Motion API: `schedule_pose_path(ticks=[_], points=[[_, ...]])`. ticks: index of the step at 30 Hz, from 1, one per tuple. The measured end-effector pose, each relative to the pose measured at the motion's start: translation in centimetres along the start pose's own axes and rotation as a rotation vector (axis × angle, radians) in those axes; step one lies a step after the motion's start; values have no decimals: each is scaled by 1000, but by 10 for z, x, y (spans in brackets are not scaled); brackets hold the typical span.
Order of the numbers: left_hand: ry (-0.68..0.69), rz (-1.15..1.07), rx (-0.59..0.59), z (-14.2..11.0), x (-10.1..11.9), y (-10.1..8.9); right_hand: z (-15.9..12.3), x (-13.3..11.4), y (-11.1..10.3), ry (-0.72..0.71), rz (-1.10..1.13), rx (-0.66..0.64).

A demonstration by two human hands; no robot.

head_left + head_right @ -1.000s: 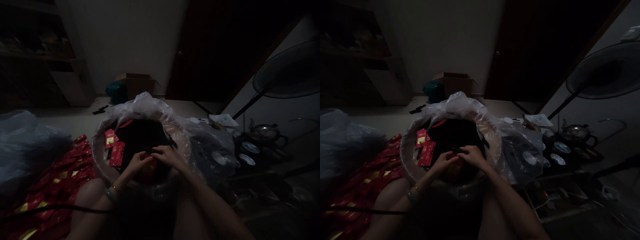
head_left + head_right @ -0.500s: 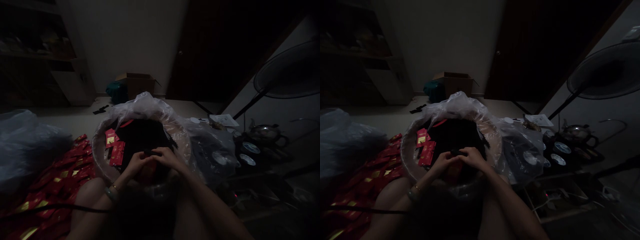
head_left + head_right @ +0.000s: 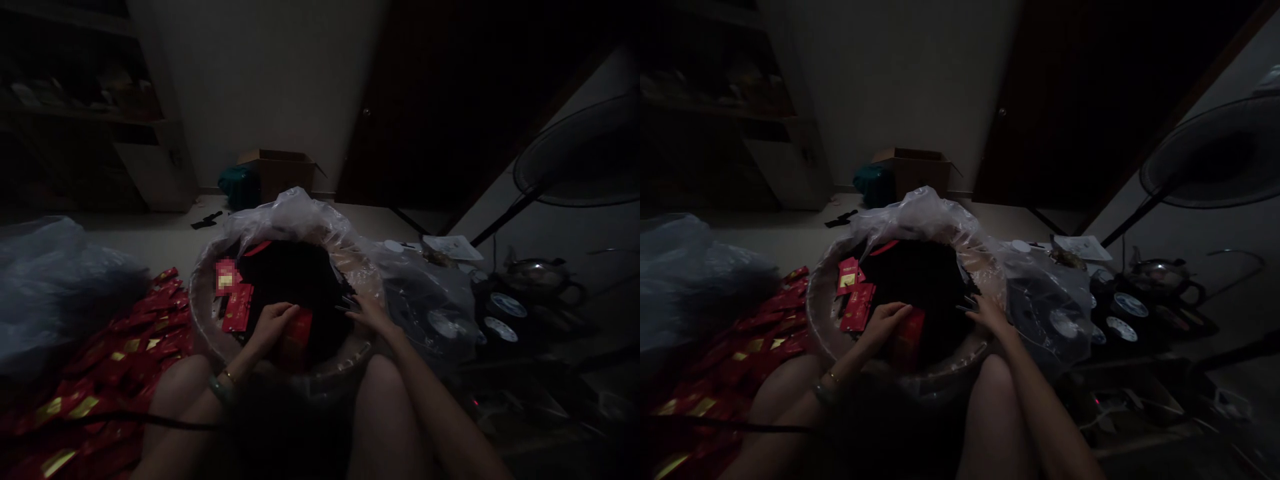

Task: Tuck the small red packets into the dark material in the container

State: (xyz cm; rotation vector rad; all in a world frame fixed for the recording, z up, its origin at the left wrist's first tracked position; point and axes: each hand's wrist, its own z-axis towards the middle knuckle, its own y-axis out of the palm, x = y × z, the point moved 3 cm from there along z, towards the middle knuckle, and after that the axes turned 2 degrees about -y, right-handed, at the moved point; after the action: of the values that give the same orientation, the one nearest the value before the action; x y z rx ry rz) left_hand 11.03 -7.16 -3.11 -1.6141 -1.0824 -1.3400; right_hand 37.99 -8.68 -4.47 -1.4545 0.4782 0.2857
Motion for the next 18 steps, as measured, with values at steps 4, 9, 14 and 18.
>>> schedule_pose_path(ticks=[4, 9, 14, 18], points=[[42, 5, 2, 1, 1, 0, -11, -53, 8, -162, 250, 13], [66, 57, -36, 1, 3, -2, -23, -114, 24, -167, 547, -90], [75, 56, -94, 3, -4, -1, -23, -115, 22, -103, 619, -162], [61, 138, 5, 6, -5, -18, -7, -106, 4, 16, 623, -143]])
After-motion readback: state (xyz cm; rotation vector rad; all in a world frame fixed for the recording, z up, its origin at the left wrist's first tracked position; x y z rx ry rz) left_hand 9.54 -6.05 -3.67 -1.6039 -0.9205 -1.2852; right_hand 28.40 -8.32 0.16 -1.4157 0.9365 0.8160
